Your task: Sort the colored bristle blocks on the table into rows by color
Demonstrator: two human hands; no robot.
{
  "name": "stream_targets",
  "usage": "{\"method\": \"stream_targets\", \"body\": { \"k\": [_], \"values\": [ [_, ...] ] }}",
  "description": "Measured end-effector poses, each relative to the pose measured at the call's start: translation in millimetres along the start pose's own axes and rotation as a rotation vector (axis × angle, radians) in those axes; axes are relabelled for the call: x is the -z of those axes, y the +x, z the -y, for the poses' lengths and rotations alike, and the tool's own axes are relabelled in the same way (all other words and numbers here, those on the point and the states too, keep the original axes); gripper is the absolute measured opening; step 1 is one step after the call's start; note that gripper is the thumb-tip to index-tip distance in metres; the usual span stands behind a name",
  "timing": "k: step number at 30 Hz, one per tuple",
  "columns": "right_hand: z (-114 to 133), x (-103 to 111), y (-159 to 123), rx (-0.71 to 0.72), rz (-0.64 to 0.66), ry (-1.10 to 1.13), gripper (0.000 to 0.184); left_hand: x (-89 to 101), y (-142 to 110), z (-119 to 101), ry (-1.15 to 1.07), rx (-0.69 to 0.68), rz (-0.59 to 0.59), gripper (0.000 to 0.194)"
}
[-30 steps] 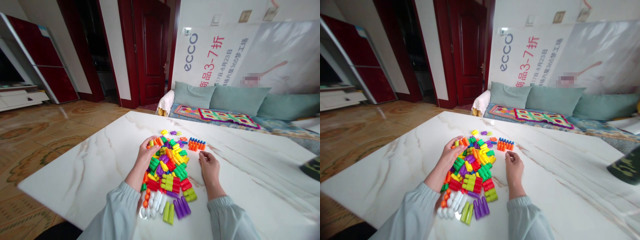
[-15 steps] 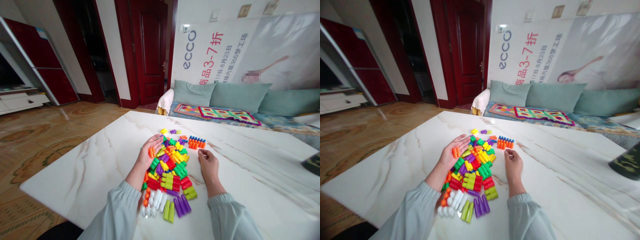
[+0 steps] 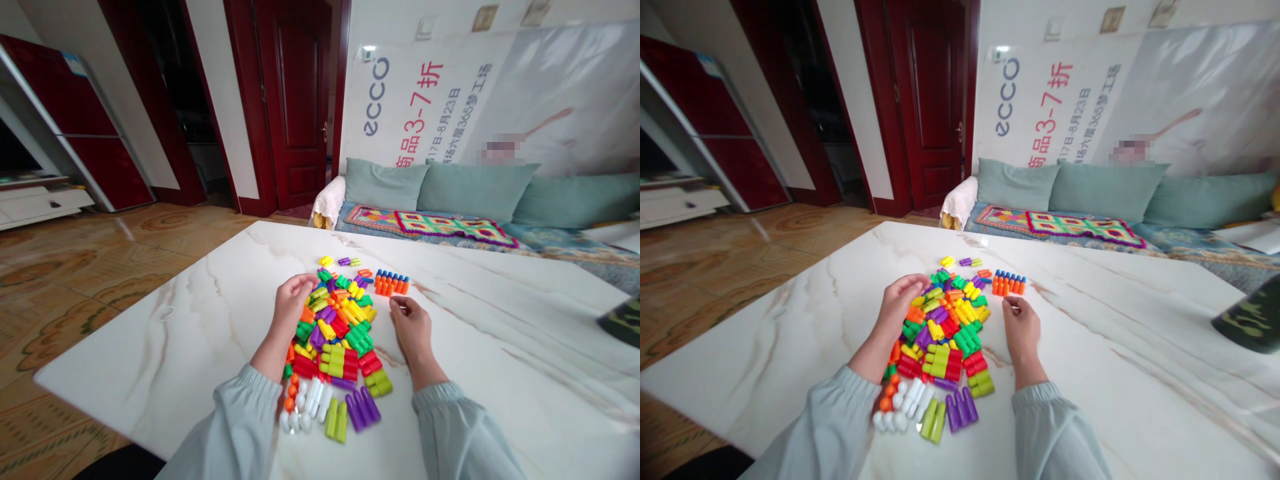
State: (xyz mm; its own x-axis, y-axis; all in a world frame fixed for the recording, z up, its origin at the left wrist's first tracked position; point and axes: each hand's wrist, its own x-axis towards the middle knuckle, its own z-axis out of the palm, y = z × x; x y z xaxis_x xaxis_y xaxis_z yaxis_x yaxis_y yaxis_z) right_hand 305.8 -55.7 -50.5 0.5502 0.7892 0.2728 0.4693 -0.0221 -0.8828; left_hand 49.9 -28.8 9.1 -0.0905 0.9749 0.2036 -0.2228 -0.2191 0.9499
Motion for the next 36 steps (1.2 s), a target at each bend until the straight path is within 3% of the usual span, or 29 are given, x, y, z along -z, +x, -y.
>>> {"method": "stream_targets", "body": {
  "k": [5, 8, 17, 26, 32, 36],
  "values": [
    [-1.0, -0.6, 1.3, 0.005, 0.001, -0.002, 0.042, 3.7, 1.1, -2.4, 0.068, 0.063, -0.037, 0.021],
    [1.0, 0.1, 1.0, 0.005, 0.003, -0.019, 0.042, 5.4, 0.8, -6.4, 0.1, 0.04, 0.006, 0.02],
    [0.9, 0.2, 1.0, 0.015, 0.007, -0.044, 0.041, 8.3, -10.4, -19.3, 0.292, -0.068, 0.507, 0.02],
    [2.3, 0.5, 1.2, 0.009, 0.003, -0.083, 0.041, 7.6, -16.7, -20.7, 0.444, -0.122, 0.725, 0.02],
    [4.2, 1.2, 0.9, -0.005, 0.006, -0.112, 0.041, 6.9, -21.4, -28.9, 0.492, -0.075, 1.037, 0.048],
    [7.7, 1.7, -0.1, 0.003, -0.001, -0.116, 0.041, 7.5, -22.9, -26.9, 0.594, -0.152, 1.114, 0.057]
  ]
}}
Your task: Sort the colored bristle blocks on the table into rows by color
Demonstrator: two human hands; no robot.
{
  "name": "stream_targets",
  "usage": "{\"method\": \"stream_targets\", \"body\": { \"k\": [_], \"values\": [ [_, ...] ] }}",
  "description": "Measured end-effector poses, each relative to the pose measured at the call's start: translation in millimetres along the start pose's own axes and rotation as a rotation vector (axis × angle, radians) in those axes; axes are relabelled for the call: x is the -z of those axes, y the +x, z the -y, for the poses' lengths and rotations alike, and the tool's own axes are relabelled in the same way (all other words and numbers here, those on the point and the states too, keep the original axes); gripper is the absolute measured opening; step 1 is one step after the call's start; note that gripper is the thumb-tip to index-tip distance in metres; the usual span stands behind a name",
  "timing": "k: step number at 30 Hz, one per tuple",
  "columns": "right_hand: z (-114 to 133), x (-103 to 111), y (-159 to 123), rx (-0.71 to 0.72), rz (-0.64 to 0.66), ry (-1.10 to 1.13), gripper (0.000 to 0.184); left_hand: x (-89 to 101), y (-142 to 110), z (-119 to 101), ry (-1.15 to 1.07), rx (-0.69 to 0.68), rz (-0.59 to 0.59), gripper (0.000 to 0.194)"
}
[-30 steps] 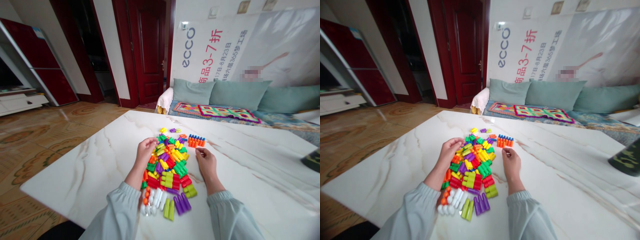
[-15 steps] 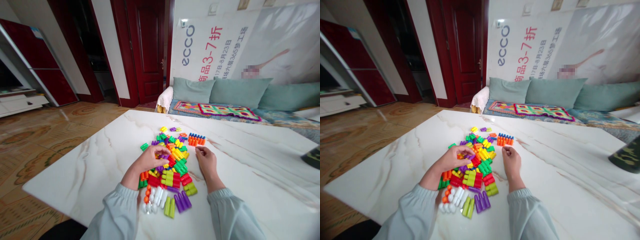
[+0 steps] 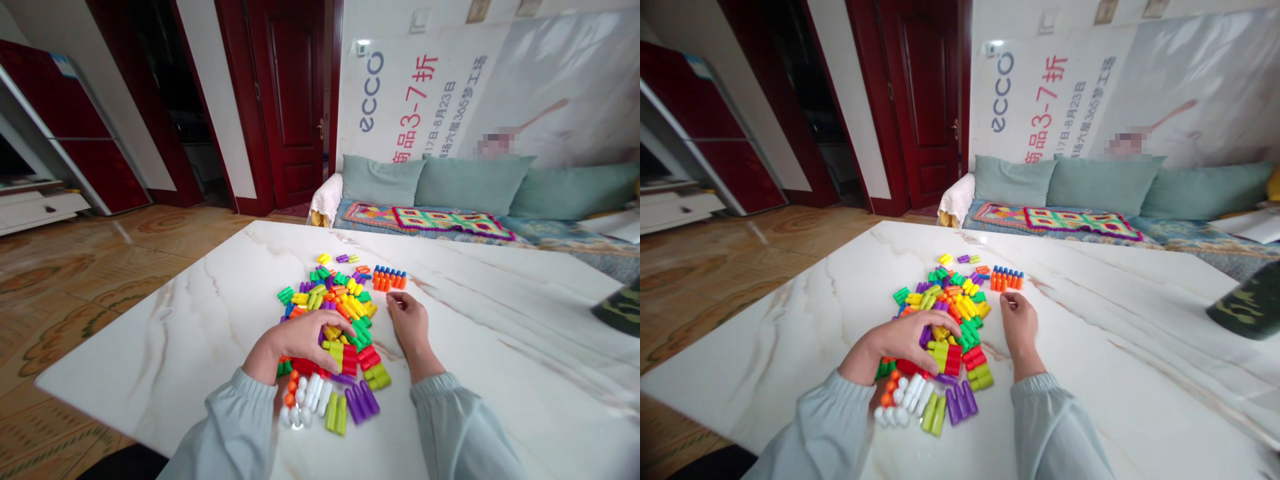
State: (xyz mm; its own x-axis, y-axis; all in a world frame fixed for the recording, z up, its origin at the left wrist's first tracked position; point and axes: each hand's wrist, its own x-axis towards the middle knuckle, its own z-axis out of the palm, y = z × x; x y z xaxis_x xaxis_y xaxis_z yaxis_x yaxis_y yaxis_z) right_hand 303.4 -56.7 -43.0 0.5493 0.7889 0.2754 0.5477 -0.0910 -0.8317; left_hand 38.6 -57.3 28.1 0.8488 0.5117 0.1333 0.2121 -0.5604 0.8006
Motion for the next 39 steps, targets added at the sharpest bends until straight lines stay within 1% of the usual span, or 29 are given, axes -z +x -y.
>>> {"method": "stream_targets", "body": {
  "k": [4, 6, 9, 11, 12, 14, 15, 17, 19, 21, 22, 23, 25, 27, 30, 31, 32, 33, 34, 37, 38, 39],
  "values": [
    [3.6, 0.9, -1.1, 0.002, -0.003, -0.012, 0.042, -2.8, 2.0, 1.8, 0.119, -0.11, -0.039, 0.061],
    [3.8, 0.9, -1.4, 0.005, -0.005, -0.014, 0.043, -4.3, 2.8, 2.0, 0.188, -0.117, -0.022, 0.061],
    [1.1, 0.1, -1.1, 0.01, 0.002, -0.003, 0.042, -7.3, 3.2, 3.2, 0.313, -0.022, 0.03, 0.059],
    [-1.4, -0.6, -0.4, 0.012, 0.008, 0.007, 0.04, -9.8, 3.6, 5.2, 0.381, 0.061, 0.028, 0.049],
    [-2.1, -0.9, -0.1, 0.012, 0.007, 0.017, 0.04, -10.9, 4.2, 6.6, 0.392, 0.093, 0.007, 0.04],
    [-0.4, -1.2, -0.2, 0.012, -0.01, 0.065, 0.039, -12.6, 6.4, 9.4, 0.352, 0.129, -0.072, 0.022],
    [2.6, -1.1, -1.2, 0.019, -0.023, 0.105, 0.039, -12.9, 8.0, 10.7, 0.309, 0.132, -0.126, 0.016],
    [13.0, -0.4, -5.6, 0.074, -0.038, 0.207, 0.038, -12.4, 11.6, 12.5, 0.227, 0.123, -0.262, 0.014],
    [27.6, 0.3, -13.9, 0.194, 0.017, 0.309, 0.035, -11.0, 14.7, 13.2, 0.196, 0.128, -0.426, 0.019],
    [41.8, -0.5, -24.7, 0.334, 0.173, 0.393, 0.03, -9.7, 16.2, 13.0, 0.193, 0.184, -0.56, 0.021],
    [47.5, -2.0, -30.3, 0.386, 0.265, 0.425, 0.029, -9.3, 16.2, 12.8, 0.19, 0.212, -0.59, 0.021],
    [51.7, -4.2, -35.6, 0.415, 0.341, 0.447, 0.029, -9.2, 16.0, 12.6, 0.184, 0.227, -0.593, 0.02],
    [55.9, -10.0, -44.4, 0.413, 0.416, 0.472, 0.033, -9.8, 15.1, 12.3, 0.174, 0.207, -0.553, 0.018],
    [56.5, -15.7, -50.0, 0.366, 0.422, 0.489, 0.035, -11.3, 14.6, 12.1, 0.167, 0.162, -0.513, 0.02],
    [56.3, -19.1, -52.4, 0.311, 0.446, 0.553, 0.027, -12.6, 14.9, 12.2, 0.168, 0.13, -0.485, 0.024],
    [56.1, -18.3, -51.3, 0.291, 0.454, 0.6, 0.025, -12.2, 14.9, 12.5, 0.178, 0.124, -0.492, 0.024],
    [55.4, -16.5, -49.1, 0.262, 0.437, 0.659, 0.024, -11.2, 14.6, 13.2, 0.185, 0.126, -0.517, 0.023],
    [54.0, -13.9, -45.7, 0.224, 0.389, 0.725, 0.024, -9.6, 14.0, 14.4, 0.177, 0.135, -0.56, 0.023],
    [51.7, -10.8, -41.2, 0.175, 0.303, 0.789, 0.024, -7.4, 13.1, 15.9, 0.146, 0.152, -0.619, 0.023],
    [39.4, -1.8, -25.1, 0.011, -0.073, 0.907, 0.028, -0.1, 10.2, 22.3, -0.06, 0.224, -0.842, 0.025],
    [35.0, -0.1, -20.9, -0.038, -0.158, 0.919, 0.031, 1.7, 9.8, 24.5, -0.127, 0.239, -0.907, 0.025],
    [31.3, 0.5, -18.1, -0.082, -0.195, 0.922, 0.034, 2.7, 10.0, 26.5, -0.178, 0.247, -0.956, 0.025]
  ]
}}
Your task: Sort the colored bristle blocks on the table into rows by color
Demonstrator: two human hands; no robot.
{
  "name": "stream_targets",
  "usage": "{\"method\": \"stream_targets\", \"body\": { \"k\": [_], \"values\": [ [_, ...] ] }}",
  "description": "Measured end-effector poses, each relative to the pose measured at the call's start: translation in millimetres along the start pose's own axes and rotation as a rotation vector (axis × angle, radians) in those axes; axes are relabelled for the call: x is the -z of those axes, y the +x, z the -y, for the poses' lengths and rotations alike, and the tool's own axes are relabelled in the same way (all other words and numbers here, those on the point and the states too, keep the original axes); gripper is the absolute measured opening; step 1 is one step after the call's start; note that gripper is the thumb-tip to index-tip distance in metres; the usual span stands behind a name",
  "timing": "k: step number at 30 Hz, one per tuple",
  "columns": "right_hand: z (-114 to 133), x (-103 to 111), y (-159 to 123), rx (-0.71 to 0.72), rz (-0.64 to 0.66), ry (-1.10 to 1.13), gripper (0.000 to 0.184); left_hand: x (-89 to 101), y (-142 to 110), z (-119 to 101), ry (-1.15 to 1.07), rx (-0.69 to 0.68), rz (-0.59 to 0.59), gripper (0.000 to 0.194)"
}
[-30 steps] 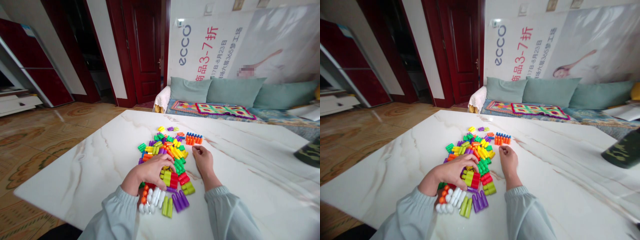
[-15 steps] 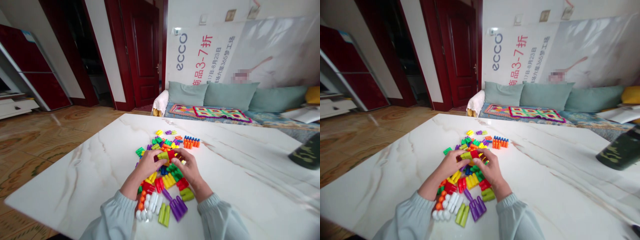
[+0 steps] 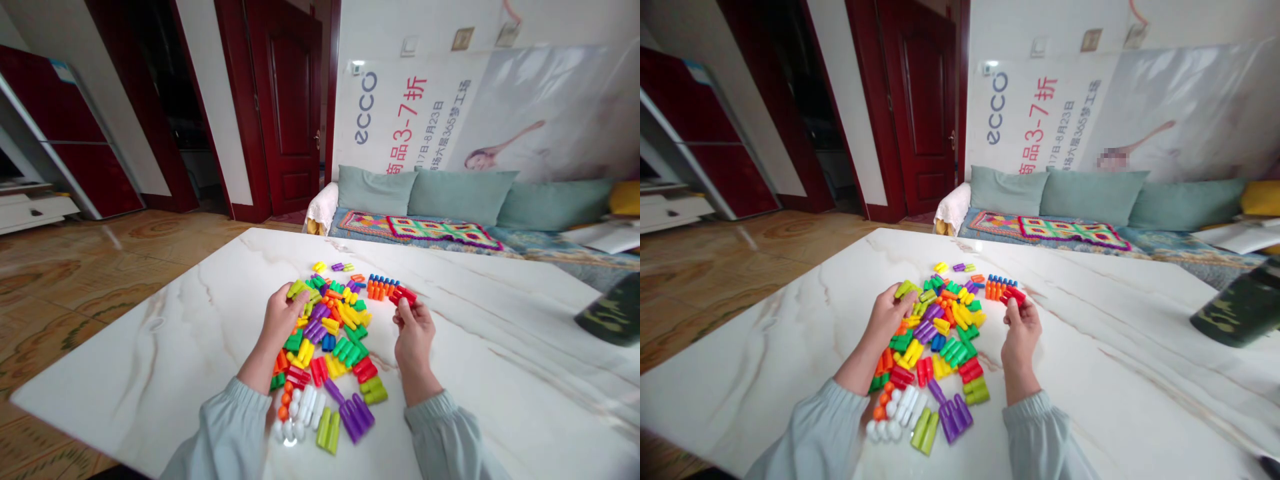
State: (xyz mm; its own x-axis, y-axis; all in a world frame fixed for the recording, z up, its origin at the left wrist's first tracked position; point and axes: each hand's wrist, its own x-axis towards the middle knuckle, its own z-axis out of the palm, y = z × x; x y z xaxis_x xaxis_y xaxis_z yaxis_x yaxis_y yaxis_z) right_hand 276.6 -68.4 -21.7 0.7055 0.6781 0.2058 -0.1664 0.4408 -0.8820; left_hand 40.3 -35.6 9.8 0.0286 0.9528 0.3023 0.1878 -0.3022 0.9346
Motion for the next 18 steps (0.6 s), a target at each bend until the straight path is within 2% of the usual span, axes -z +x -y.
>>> {"method": "stream_targets", "body": {
  "k": [2, 6, 8, 15, 18],
  "values": [
    [-3.6, 1.7, 0.6, -0.078, 0.016, -0.017, 0.042, -1.9, 1.6, 2.9, -0.058, 0.024, -0.032, 0.023],
    [-5.7, -6.2, -14.3, -0.196, 0.29, -0.034, 0.043, -10.8, 1.7, 8.3, -0.14, 0.007, 0.029, 0.026],
    [-4.3, -10.9, -20.9, -0.195, 0.379, -0.03, 0.042, -13.2, 2.0, 11.0, -0.161, -0.01, 0.04, 0.029],
    [-2.3, -17.0, -29.3, -0.172, 0.501, -0.038, 0.036, -8.8, 6.1, 20.5, -0.136, 0.023, 0.025, 0.036],
    [0.1, -18.9, -35.5, -0.2, 0.609, -0.059, 0.035, -8.4, 5.6, 21.5, -0.149, 0.012, 0.062, 0.043]
  ]
}}
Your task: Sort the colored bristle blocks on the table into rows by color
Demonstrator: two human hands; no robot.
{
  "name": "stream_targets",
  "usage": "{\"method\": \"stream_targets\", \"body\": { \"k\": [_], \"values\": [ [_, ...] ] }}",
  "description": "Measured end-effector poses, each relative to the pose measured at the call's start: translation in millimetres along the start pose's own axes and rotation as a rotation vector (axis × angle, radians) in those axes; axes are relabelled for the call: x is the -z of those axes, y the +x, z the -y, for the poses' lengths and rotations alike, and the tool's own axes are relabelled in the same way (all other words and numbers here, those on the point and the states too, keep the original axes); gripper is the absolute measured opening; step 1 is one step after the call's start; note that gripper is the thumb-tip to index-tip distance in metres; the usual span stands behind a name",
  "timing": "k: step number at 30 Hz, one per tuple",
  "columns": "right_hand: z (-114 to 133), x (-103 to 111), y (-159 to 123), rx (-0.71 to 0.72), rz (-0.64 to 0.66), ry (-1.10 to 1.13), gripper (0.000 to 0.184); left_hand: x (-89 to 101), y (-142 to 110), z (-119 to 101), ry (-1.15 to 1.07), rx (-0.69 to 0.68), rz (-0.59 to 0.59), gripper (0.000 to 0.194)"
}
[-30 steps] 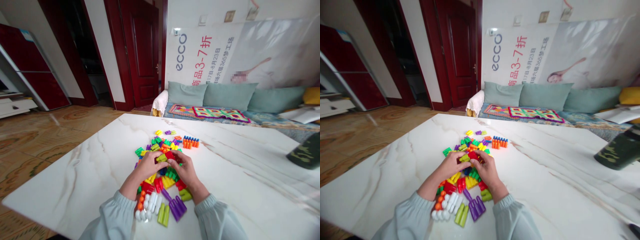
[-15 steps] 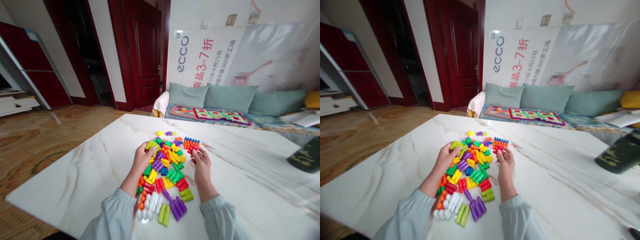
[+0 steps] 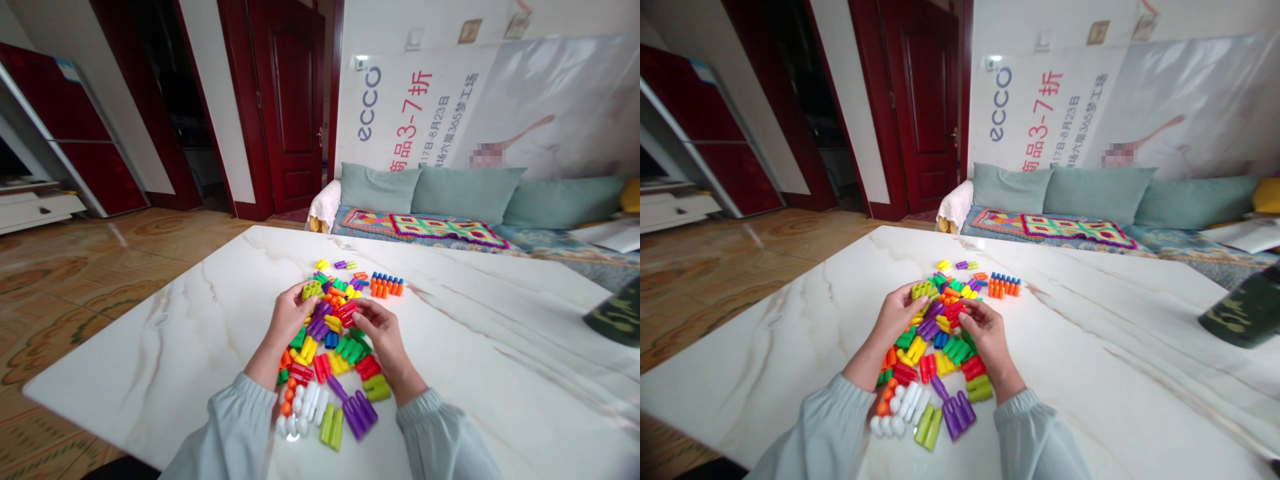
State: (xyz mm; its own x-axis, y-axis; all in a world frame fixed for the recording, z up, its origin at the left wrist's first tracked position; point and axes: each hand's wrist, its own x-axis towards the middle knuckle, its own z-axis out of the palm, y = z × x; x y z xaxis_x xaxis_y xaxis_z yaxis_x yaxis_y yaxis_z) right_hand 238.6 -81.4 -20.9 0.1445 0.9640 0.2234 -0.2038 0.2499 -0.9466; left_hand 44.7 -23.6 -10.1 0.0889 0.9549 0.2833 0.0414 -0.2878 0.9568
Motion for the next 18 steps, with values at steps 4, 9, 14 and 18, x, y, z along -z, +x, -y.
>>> {"method": "stream_targets", "body": {
  "k": [4, 9, 14, 18],
  "values": [
    [1.3, -3.6, -2.9, -0.024, 0.079, -0.081, 0.034, -1.1, -3.0, -7.2, -0.039, 0.017, 0.057, 0.053],
    [-4.6, 7.6, 4.3, 0.095, -0.183, -0.173, 0.03, 3.0, -5.1, -19.4, -0.141, -0.001, 0.093, 0.056],
    [-6.9, 19.6, 8.9, 0.047, -0.347, -0.183, 0.036, 7.5, -4.1, -22.0, -0.218, -0.038, 0.14, 0.061],
    [-8.5, 21.0, 9.8, 0.034, -0.372, -0.189, 0.039, 8.7, -3.8, -23.9, -0.154, -0.042, 0.071, 0.048]
  ]
}}
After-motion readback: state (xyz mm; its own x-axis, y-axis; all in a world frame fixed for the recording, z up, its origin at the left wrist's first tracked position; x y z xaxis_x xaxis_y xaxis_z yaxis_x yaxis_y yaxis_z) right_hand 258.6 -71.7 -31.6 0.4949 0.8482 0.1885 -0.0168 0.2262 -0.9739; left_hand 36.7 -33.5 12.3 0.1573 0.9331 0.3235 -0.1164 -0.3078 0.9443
